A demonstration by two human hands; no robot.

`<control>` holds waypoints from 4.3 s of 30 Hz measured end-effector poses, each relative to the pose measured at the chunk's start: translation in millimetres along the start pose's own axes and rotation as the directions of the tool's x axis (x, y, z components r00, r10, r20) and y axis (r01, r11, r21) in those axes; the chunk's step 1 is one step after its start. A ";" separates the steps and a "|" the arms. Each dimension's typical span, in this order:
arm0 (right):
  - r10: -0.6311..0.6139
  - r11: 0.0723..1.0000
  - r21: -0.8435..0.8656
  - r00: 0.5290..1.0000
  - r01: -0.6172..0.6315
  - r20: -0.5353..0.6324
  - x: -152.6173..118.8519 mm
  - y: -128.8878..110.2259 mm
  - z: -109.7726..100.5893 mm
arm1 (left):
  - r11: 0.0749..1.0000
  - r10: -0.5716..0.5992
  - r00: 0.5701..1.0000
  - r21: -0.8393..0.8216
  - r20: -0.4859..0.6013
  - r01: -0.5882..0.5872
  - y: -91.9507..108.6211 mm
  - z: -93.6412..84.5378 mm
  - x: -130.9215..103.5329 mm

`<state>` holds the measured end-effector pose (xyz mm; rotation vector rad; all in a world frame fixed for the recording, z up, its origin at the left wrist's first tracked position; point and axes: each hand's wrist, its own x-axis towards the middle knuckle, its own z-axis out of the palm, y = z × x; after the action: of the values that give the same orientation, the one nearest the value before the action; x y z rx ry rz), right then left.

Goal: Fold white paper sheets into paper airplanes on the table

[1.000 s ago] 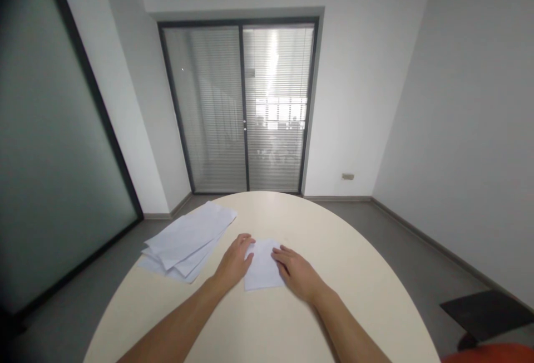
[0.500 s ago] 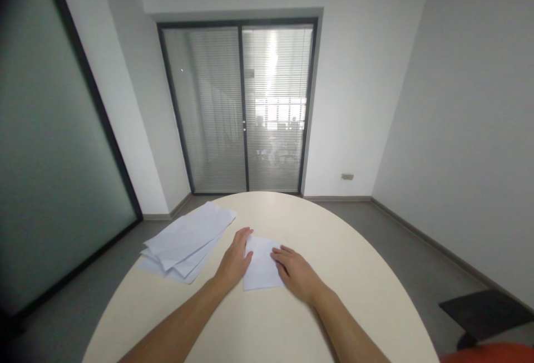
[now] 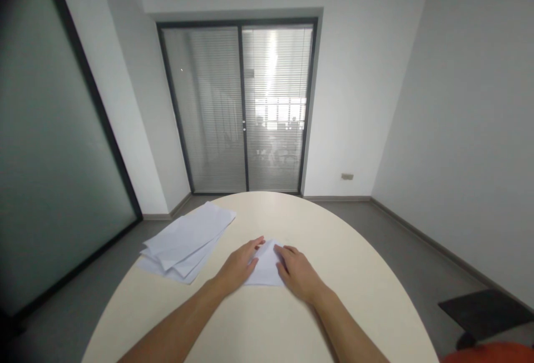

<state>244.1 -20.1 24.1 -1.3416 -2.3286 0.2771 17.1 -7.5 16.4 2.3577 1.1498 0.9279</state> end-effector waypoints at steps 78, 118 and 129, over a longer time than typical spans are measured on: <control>-0.010 0.996 -0.088 0.991 0.023 0.136 2.0 -8.1 2.2 | 0.934 0.203 0.918 0.215 0.340 -0.286 14.3 -5.0 -8.9; -0.035 0.991 -0.129 0.997 0.044 0.070 2.8 -1.7 -6.0 | 0.944 0.061 0.953 0.294 0.297 -0.152 6.0 -9.9 -9.4; 0.023 1.000 -0.015 0.974 -0.020 0.224 0.9 -12.5 9.4 | 0.948 0.165 0.937 0.212 0.308 -0.236 10.8 -10.5 -10.1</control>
<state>229.7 -25.3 20.8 -1.4062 -2.5040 0.4427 11.3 -21.7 25.9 2.7412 0.9664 0.4971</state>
